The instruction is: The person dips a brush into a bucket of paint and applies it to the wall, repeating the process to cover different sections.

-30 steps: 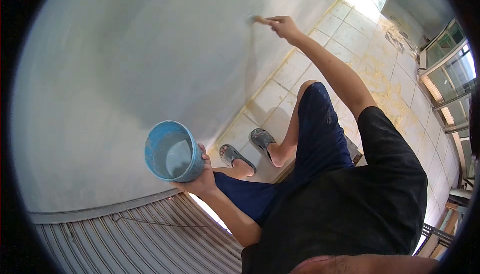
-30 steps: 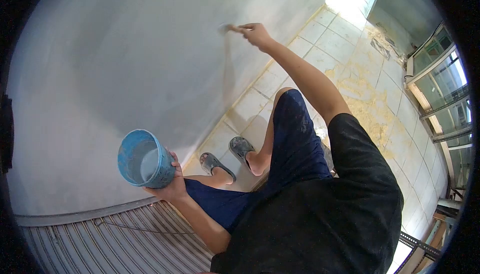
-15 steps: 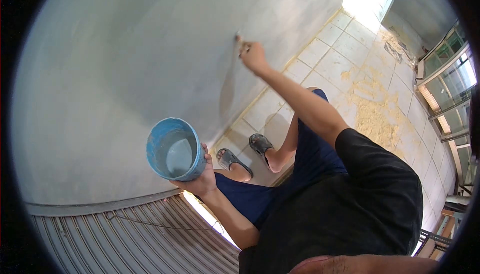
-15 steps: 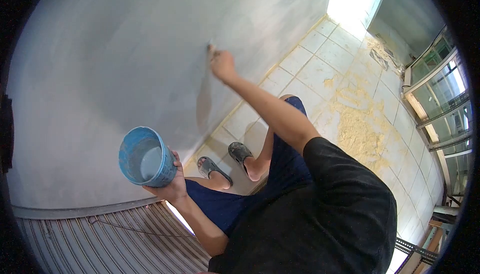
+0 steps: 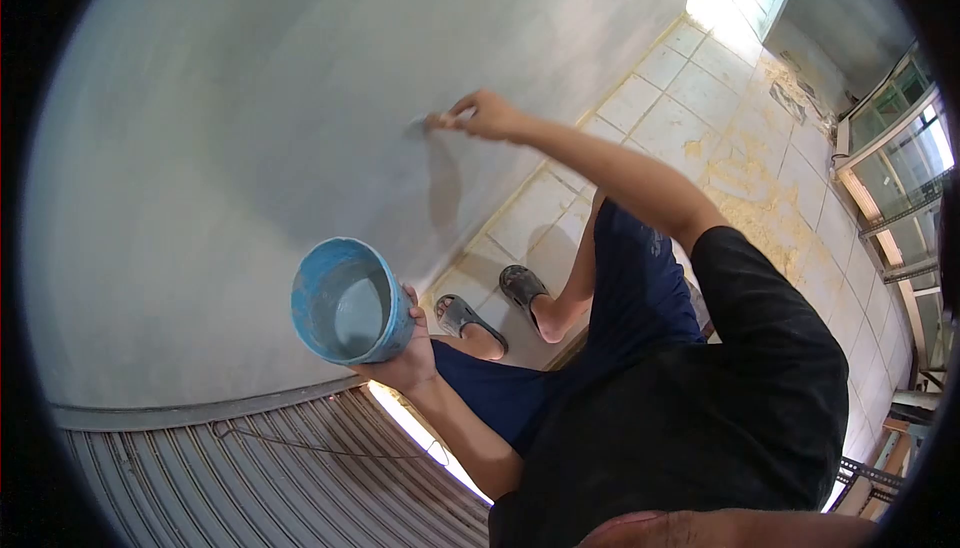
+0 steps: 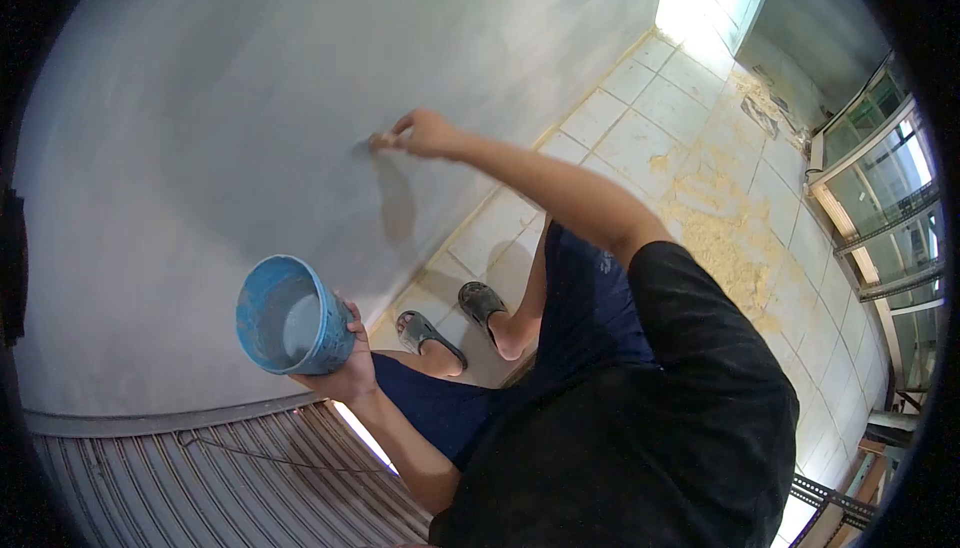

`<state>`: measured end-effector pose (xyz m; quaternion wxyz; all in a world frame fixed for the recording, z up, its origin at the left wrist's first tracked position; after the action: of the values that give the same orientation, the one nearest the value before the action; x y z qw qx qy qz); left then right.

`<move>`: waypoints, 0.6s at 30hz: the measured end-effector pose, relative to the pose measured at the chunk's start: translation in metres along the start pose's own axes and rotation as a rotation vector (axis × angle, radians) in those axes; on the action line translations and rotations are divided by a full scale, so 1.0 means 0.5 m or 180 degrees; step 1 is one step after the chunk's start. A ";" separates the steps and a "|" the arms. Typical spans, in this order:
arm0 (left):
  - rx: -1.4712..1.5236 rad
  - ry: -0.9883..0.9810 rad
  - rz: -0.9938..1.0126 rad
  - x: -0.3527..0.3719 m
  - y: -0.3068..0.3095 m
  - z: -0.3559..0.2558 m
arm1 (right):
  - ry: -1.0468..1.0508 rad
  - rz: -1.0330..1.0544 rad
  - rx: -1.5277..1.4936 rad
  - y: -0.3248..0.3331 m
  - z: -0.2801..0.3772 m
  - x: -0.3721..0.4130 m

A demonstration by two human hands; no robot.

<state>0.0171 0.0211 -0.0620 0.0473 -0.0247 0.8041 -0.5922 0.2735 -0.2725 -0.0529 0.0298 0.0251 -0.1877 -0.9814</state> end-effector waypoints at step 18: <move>0.0071 0.0065 0.0008 0.008 0.011 -0.015 | -0.1186 -0.2515 0.0119 0.593 -0.199 -0.089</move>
<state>0.0125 0.0296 -0.0650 0.0402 -0.0170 0.7978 -0.6013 0.3383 -0.5812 -0.0336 -0.3829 -0.0819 -0.1836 -0.9017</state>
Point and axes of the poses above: each hand's wrist, its own x-axis away from the middle knuckle, its own y-axis out of the back of the hand, z = x × y, the point moved 7 cm from there along -x, towards the middle knuckle, and after that the axes turned 3 degrees about -z, right-handed, at the moved point
